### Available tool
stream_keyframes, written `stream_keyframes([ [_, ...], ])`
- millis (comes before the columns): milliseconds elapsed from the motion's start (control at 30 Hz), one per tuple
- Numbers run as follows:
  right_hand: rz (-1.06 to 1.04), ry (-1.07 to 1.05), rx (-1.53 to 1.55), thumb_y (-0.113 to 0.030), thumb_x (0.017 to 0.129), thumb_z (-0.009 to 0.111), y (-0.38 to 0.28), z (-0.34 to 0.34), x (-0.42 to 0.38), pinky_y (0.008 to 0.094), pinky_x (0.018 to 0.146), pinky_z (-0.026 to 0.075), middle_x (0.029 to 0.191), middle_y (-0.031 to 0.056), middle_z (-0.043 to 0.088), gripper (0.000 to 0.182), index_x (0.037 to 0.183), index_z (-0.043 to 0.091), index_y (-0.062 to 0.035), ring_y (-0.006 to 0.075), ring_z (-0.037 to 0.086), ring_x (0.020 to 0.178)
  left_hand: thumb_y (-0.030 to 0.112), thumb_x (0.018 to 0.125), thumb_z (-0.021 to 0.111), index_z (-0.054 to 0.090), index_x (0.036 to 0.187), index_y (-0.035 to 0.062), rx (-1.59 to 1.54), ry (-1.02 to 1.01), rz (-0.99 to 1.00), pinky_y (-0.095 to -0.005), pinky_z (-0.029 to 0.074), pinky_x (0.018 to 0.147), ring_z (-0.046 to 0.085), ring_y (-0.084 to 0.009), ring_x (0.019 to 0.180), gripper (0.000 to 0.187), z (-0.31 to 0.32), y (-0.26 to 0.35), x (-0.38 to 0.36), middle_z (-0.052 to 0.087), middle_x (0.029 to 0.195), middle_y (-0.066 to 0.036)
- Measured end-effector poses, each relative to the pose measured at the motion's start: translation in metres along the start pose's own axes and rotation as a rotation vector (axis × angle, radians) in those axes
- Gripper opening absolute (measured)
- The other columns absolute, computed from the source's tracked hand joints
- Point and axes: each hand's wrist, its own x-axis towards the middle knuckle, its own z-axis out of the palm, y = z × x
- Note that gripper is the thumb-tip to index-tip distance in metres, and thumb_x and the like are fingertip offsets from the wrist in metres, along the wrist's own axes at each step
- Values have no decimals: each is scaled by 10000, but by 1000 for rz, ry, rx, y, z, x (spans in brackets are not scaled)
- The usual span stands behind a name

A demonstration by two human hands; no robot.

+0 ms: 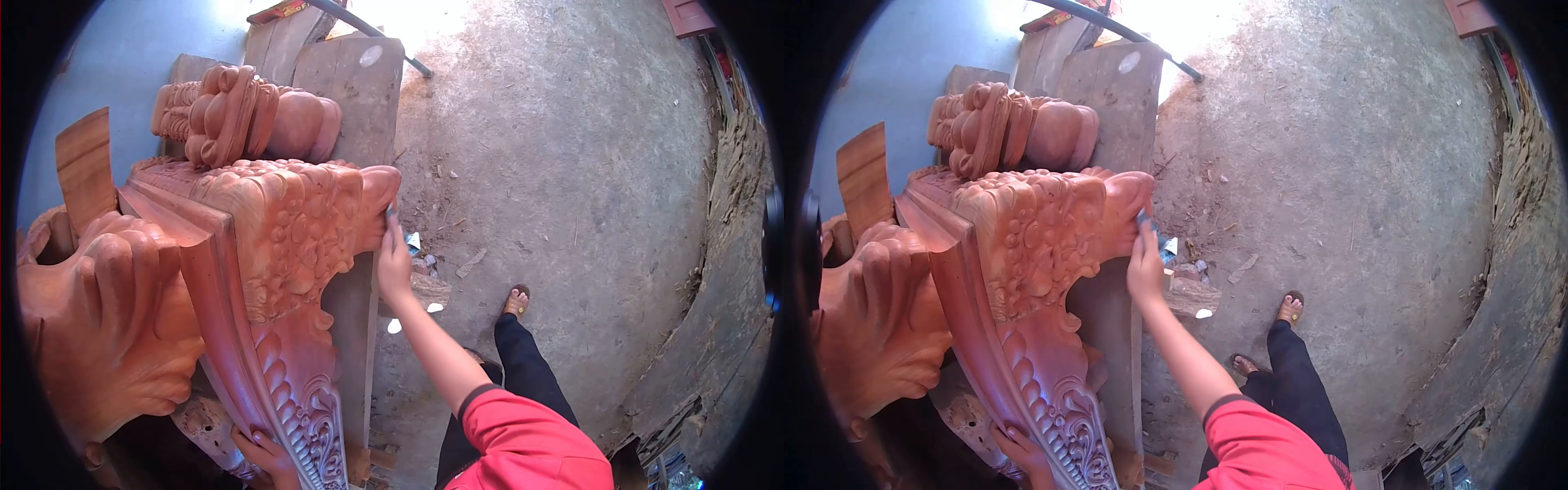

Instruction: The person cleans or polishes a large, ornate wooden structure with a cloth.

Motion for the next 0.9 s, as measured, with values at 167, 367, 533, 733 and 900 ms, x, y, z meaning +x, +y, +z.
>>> stream_keyframes([
  [167,393,-126,100,-232,950,331,-19,-5,42,314,1011,289,1311,190,420,421,1293,388,6,274,385,1236,284,937,298,391,1121,-113,-35,10,51,-400,366,841,477,-366,935,447,0,-8,0,472,1039,-273],
  [367,-124,15,87,-211,947,339,-34,1,5,349,1051,215,1360,204,342,423,1306,359,11,331,293,1280,311,926,284,413,1065,-89,4,54,59,-393,394,732,488,-335,811,443,3,2,2,485,929,-236],
  [533,-126,196,62,-178,927,375,-70,18,70,374,1051,212,1305,194,421,393,1274,411,4,351,290,1277,287,935,297,393,1131,-97,-21,-23,34,-389,370,836,483,-352,918,441,-3,-4,0,474,1028,-259],
  [733,-509,-82,-134,-148,871,466,-27,3,31,513,977,269,1250,113,502,323,1168,538,-44,342,375,1224,399,909,305,413,1099,-100,-33,60,16,-411,377,788,485,-355,858,545,6,-17,-2,491,964,-241],
  [900,-507,-41,-471,-164,873,472,-70,14,93,525,955,281,1192,93,546,276,1109,576,-64,317,433,1173,285,929,306,409,1117,-88,-28,26,52,-360,365,837,481,-308,912,431,1,-12,0,481,1008,-221],
])
